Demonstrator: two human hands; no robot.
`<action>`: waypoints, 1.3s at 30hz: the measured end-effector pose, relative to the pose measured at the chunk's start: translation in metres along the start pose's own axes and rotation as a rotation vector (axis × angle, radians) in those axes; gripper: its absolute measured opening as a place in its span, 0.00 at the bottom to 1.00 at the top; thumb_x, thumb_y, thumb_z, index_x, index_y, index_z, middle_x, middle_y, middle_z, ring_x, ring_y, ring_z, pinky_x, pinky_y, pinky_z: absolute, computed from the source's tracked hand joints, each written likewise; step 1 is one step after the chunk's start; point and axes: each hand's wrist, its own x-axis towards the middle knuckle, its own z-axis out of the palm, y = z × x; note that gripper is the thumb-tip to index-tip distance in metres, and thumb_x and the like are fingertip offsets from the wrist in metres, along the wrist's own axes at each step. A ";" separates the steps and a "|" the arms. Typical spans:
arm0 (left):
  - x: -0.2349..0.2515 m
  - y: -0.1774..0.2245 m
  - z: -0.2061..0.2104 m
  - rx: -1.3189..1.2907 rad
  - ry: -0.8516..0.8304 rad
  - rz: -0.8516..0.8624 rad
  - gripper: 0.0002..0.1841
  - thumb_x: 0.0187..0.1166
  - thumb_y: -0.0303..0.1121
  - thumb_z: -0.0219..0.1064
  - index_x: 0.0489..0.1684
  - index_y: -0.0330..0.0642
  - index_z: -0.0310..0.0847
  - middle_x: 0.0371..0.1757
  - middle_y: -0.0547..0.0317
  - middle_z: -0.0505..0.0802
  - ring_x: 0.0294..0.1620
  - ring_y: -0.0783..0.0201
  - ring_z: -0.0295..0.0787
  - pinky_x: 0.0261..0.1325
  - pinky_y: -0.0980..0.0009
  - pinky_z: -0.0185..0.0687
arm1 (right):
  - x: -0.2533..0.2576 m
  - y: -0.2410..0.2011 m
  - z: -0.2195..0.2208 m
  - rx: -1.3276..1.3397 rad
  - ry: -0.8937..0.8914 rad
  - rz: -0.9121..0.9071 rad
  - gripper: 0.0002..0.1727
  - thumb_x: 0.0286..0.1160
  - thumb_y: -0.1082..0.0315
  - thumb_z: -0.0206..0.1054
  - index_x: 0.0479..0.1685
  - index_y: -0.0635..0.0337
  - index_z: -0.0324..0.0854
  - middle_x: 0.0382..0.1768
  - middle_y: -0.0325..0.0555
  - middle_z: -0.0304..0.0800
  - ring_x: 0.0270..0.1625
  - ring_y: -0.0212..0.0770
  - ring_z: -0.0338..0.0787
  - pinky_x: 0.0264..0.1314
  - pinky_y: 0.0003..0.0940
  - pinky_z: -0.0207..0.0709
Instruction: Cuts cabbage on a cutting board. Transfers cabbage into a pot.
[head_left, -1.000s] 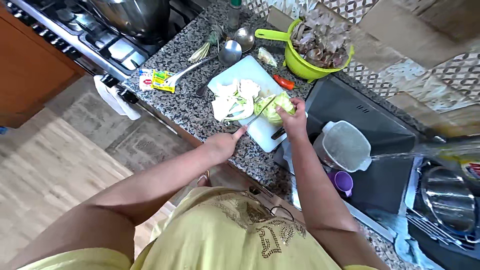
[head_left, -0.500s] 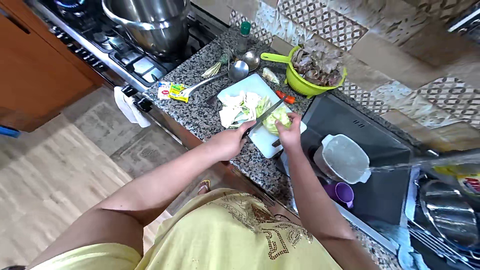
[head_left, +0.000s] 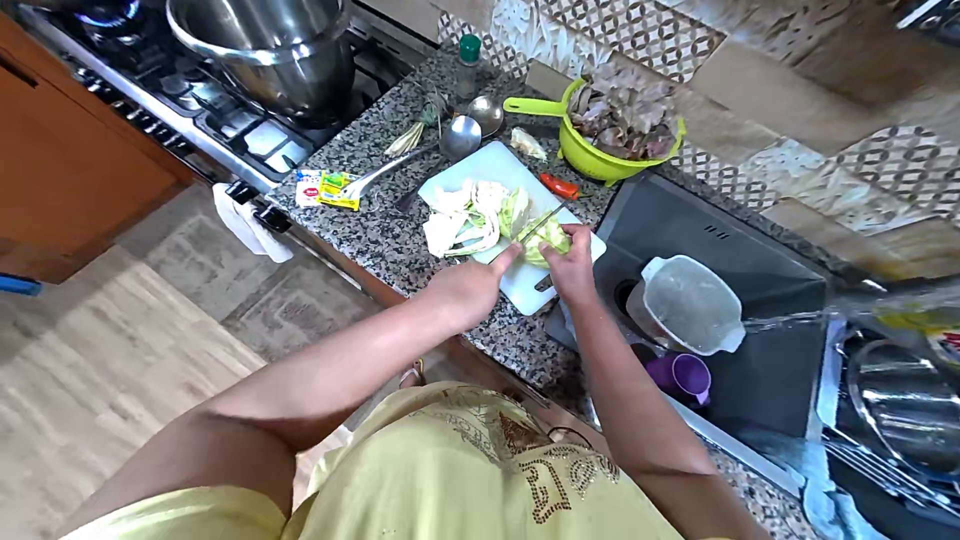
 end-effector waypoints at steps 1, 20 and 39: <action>0.009 0.004 0.000 -0.007 -0.002 0.006 0.37 0.95 0.33 0.48 0.99 0.68 0.29 0.51 0.34 0.91 0.53 0.32 0.91 0.52 0.34 0.84 | -0.002 0.001 0.001 -0.008 0.010 -0.009 0.27 0.74 0.67 0.71 0.71 0.70 0.71 0.69 0.67 0.77 0.75 0.59 0.77 0.78 0.53 0.71; 0.022 -0.022 0.053 0.055 -0.132 -0.048 0.39 0.94 0.33 0.50 0.99 0.68 0.26 0.57 0.31 0.88 0.56 0.31 0.89 0.55 0.35 0.84 | 0.003 0.009 0.005 0.111 0.093 -0.022 0.27 0.74 0.70 0.71 0.70 0.72 0.68 0.62 0.64 0.81 0.65 0.48 0.85 0.69 0.42 0.81; -0.004 -0.050 0.039 0.078 -0.110 -0.037 0.43 0.91 0.30 0.54 0.98 0.71 0.27 0.49 0.33 0.91 0.51 0.32 0.91 0.52 0.35 0.85 | -0.002 -0.004 -0.002 0.188 0.124 0.111 0.31 0.75 0.68 0.72 0.73 0.69 0.63 0.61 0.59 0.79 0.58 0.42 0.87 0.61 0.39 0.84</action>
